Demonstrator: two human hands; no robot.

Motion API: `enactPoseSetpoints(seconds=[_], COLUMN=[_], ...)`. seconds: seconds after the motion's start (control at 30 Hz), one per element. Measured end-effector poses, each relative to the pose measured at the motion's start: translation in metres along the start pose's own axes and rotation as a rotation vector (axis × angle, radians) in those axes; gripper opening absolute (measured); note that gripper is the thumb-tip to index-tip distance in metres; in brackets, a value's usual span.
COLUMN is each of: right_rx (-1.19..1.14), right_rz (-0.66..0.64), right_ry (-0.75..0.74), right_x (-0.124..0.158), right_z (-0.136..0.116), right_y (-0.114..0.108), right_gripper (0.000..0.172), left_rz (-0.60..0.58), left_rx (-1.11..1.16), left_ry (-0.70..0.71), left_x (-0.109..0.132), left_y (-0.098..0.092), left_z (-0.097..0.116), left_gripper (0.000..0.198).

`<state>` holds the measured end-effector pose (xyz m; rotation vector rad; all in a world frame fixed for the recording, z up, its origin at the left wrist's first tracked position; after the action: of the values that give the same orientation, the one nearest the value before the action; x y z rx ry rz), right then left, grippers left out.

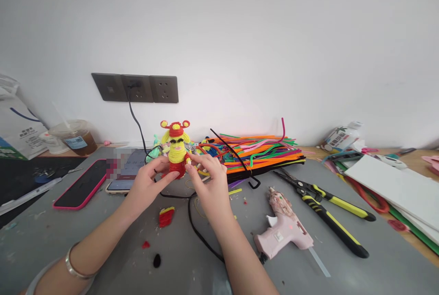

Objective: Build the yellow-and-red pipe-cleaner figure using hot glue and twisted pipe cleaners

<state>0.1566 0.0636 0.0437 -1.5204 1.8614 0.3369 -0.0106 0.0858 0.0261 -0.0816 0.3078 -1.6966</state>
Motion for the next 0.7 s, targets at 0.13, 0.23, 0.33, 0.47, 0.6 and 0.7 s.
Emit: enactPoseSetpoints(seconds=[0.13, 0.23, 0.33, 0.47, 0.6, 0.7], right_rx=[-0.013, -0.047, -0.088, -0.090, -0.107, -0.148], right_rz=[0.005, 0.029, 0.080, 0.111, 0.104, 0.087], right_ry=[0.022, 0.036, 0.085, 0.156, 0.162, 0.144], right_x=[-0.001, -0.001, -0.001, 0.001, 0.002, 0.001], right_z=[-0.001, 0.000, 0.005, 0.012, 0.013, 0.011], right_y=[0.000, -0.002, -0.006, -0.008, -0.006, -0.003], right_gripper=[0.018, 0.020, 0.021, 0.023, 0.023, 0.023], left_rz=[-0.011, -0.017, 0.006, 0.026, 0.054, 0.059], left_rx=[0.034, 0.125, 0.208, 0.294, 0.251, 0.173], left_ry=[-0.007, -0.038, -0.092, -0.140, -0.135, -0.096], left_x=[-0.001, -0.003, -0.006, -0.007, -0.006, -0.006], left_y=[0.001, 0.000, -0.003, -0.005, -0.007, -0.007], left_z=[-0.002, -0.006, -0.011, -0.014, -0.013, -0.010], left_gripper=[0.029, 0.035, 0.042, 0.048, 0.047, 0.042])
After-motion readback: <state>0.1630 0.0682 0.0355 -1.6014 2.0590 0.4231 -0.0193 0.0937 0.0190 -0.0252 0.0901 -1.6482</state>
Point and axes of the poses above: each hand's wrist, its own x-axis away from the middle knuckle, its own y-axis out of the palm, z = x × y, the point moved 7 cm from there along -x, towards the middle knuckle, and after that the axes turned 8 degrees about -y, right-handed, at the moved point
